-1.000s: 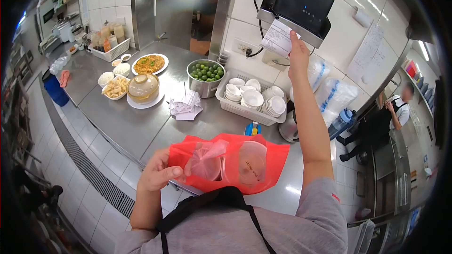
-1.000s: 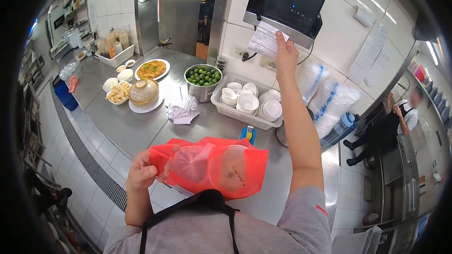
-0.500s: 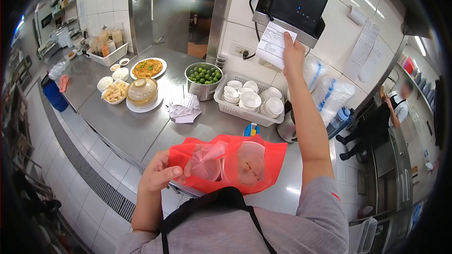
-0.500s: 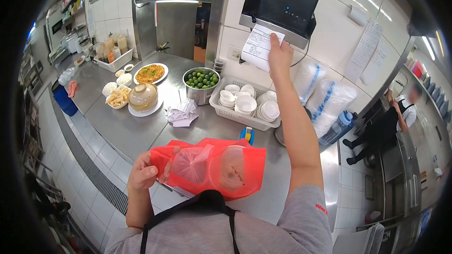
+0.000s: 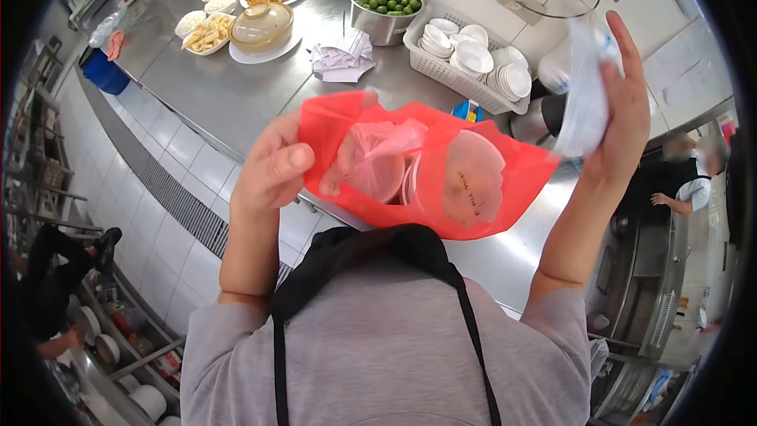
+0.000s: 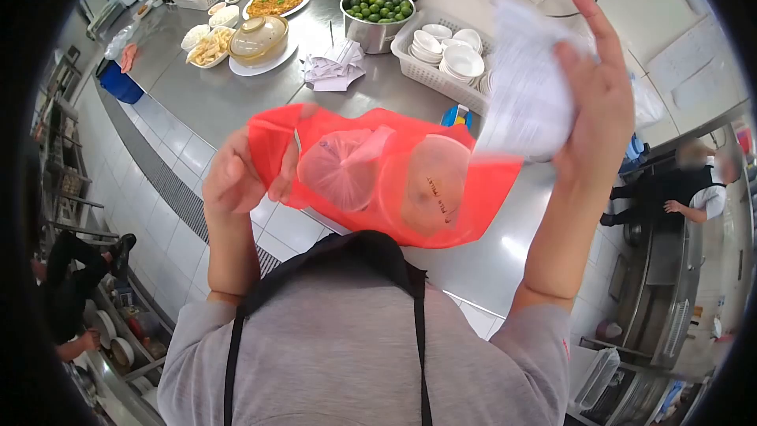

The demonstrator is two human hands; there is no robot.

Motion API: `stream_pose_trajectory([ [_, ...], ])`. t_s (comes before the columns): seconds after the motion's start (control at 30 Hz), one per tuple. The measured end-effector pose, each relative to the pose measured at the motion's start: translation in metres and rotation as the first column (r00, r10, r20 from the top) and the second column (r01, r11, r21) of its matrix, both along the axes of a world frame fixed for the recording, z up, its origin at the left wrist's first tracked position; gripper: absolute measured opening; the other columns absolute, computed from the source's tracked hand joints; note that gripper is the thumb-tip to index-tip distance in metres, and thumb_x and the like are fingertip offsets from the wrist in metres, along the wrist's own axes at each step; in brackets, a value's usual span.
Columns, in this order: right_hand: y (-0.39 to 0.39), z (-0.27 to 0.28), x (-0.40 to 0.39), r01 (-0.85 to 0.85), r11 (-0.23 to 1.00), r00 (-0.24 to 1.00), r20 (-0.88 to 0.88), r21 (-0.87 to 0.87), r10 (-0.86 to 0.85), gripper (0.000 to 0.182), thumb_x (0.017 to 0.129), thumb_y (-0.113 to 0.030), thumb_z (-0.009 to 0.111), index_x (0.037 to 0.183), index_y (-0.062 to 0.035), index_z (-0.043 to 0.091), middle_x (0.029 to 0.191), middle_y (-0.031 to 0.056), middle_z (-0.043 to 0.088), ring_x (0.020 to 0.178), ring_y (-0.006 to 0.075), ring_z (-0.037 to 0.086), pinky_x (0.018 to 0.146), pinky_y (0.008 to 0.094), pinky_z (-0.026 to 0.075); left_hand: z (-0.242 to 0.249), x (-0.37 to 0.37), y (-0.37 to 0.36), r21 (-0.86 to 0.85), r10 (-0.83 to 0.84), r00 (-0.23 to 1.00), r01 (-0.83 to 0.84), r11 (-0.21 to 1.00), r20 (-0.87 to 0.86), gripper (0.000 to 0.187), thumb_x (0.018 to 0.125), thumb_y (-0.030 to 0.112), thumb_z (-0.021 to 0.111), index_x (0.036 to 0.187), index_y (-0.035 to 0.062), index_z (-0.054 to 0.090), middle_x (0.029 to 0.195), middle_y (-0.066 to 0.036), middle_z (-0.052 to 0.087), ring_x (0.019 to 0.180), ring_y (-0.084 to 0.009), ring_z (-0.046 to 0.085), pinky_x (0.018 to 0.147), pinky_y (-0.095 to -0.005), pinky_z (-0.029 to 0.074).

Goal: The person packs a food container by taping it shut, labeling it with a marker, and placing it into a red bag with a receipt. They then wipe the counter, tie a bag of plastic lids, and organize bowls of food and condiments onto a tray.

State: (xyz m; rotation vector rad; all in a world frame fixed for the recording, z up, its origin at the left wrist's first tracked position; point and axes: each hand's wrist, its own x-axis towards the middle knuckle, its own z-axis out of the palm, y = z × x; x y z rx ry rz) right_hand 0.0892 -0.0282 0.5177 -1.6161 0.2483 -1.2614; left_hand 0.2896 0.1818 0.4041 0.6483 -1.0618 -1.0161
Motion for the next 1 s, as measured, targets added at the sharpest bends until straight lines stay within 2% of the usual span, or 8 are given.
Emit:
stream_pose_trajectory([
  [0.07, 0.028, -0.015, -0.008, -0.316, 0.948, 0.938, -0.137, 0.036, 0.318, 0.042, 0.075, -0.001, 0.058, 0.115, 0.0045, 0.049, 0.108, 0.015, 0.055, 0.08, 0.0105, 0.057, 0.069, 0.0211, 0.045, 0.004, 0.001, -0.005, -0.003, 0.011, 1.0, -0.011, 1.0, 0.001, 0.076, 0.077, 0.045, 0.055, 0.123, -0.0117, 0.033, 0.077, -0.007, 0.053, 0.055, -0.0104, 0.05, 0.052, -0.0214, 0.04],
  [0.1, 0.029, -0.023, -0.012, -0.226, 0.956, 0.908, -0.397, -0.186, 0.138, 0.05, 0.073, -0.001, 0.06, 0.12, 0.0039, 0.043, 0.106, 0.0128, 0.057, 0.075, 0.0114, 0.058, 0.068, 0.0215, 0.044, 0.005, 0.001, -0.007, -0.017, 0.026, 1.0, -0.026, 1.0, 0.0, 0.079, 0.078, 0.047, 0.052, 0.125, -0.0125, 0.03, 0.08, -0.008, 0.053, 0.056, -0.0105, 0.05, 0.053, -0.0214, 0.04],
  [0.2, 0.026, -0.042, -0.011, -0.416, 0.886, 0.48, -0.877, -0.205, 0.023, 0.055, 0.072, -0.009, 0.061, 0.122, -0.0063, 0.04, 0.103, 0.0122, 0.057, 0.094, 0.0262, 0.054, 0.076, 0.0317, 0.043, 0.008, 0.005, -0.007, -0.033, 0.011, 1.0, -0.011, 0.999, -0.009, 0.079, 0.079, 0.047, 0.051, 0.125, -0.0137, 0.028, 0.084, -0.01, 0.053, 0.057, -0.0108, 0.051, 0.053, -0.0216, 0.04],
  [0.3, 0.016, -0.079, -0.014, -0.413, 0.786, 0.326, -0.88, -0.461, -0.344, 0.055, 0.072, -0.014, 0.06, 0.123, -0.0065, 0.039, 0.103, 0.0141, 0.057, 0.093, 0.0308, 0.053, 0.076, 0.0341, 0.043, 0.008, 0.011, -0.005, -0.012, 0.011, 0.999, -0.011, 1.0, -0.032, 0.08, 0.079, 0.048, 0.051, 0.125, -0.0138, 0.029, 0.084, -0.01, 0.053, 0.057, -0.011, 0.051, 0.052, -0.0217, 0.041],
  [0.57, 0.004, -0.041, -0.056, 0.205, 0.912, 0.726, -0.57, -0.354, -0.385, 0.023, 0.079, -0.014, 0.059, 0.099, -0.0051, 0.058, 0.089, 0.0049, 0.059, 0.069, 0.0138, 0.057, 0.067, 0.0261, 0.045, 0.006, 0.015, 0.0, -0.012, -0.03, 0.999, 0.029, 0.999, -0.031, 0.082, 0.079, 0.047, 0.052, 0.126, -0.0142, 0.025, 0.083, -0.01, 0.052, 0.055, -0.0111, 0.05, 0.051, -0.0219, 0.041],
  [0.77, 0.037, -0.077, -0.075, -0.174, 0.878, 0.585, -0.764, -0.446, -0.272, 0.048, 0.055, -0.024, 0.078, 0.095, -0.0038, 0.059, 0.092, 0.0105, 0.055, 0.085, 0.0261, 0.053, 0.072, 0.0335, 0.043, 0.003, 0.015, 0.0, -0.014, -0.033, 0.997, 0.033, 0.999, -0.07, 0.085, 0.077, 0.049, 0.051, 0.125, -0.0152, 0.024, 0.081, -0.011, 0.053, 0.054, -0.0114, 0.05, 0.05, -0.0217, 0.041],
  [0.9, 0.048, -0.104, -0.054, -0.304, 0.815, 0.687, -0.706, -0.494, -0.172, 0.042, 0.06, -0.017, 0.074, 0.098, -0.0062, 0.06, 0.1, 0.0114, 0.053, 0.09, 0.0309, 0.051, 0.076, 0.0361, 0.042, 0.006, 0.014, -0.001, 0.054, 0.02, 0.999, -0.017, 0.998, -0.046, 0.096, 0.074, 0.051, 0.054, 0.126, -0.0188, 0.015, 0.077, -0.013, 0.05, 0.045, -0.0108, 0.048, 0.044, -0.0236, 0.046],
  [1.0, 0.057, -0.108, -0.059, -0.308, 0.917, 0.72, -0.692, -0.253, 0.05, 0.033, 0.065, -0.013, 0.07, 0.096, -0.0059, 0.06, 0.092, 0.0126, 0.058, 0.083, 0.0299, 0.055, 0.07, 0.0346, 0.044, 0.007, 0.014, 0.001, 0.059, 0.024, 0.999, -0.022, 0.998, -0.033, 0.096, 0.074, 0.051, 0.054, 0.126, -0.0191, 0.015, 0.076, -0.013, 0.05, 0.045, -0.0106, 0.049, 0.044, -0.0235, 0.046],
])
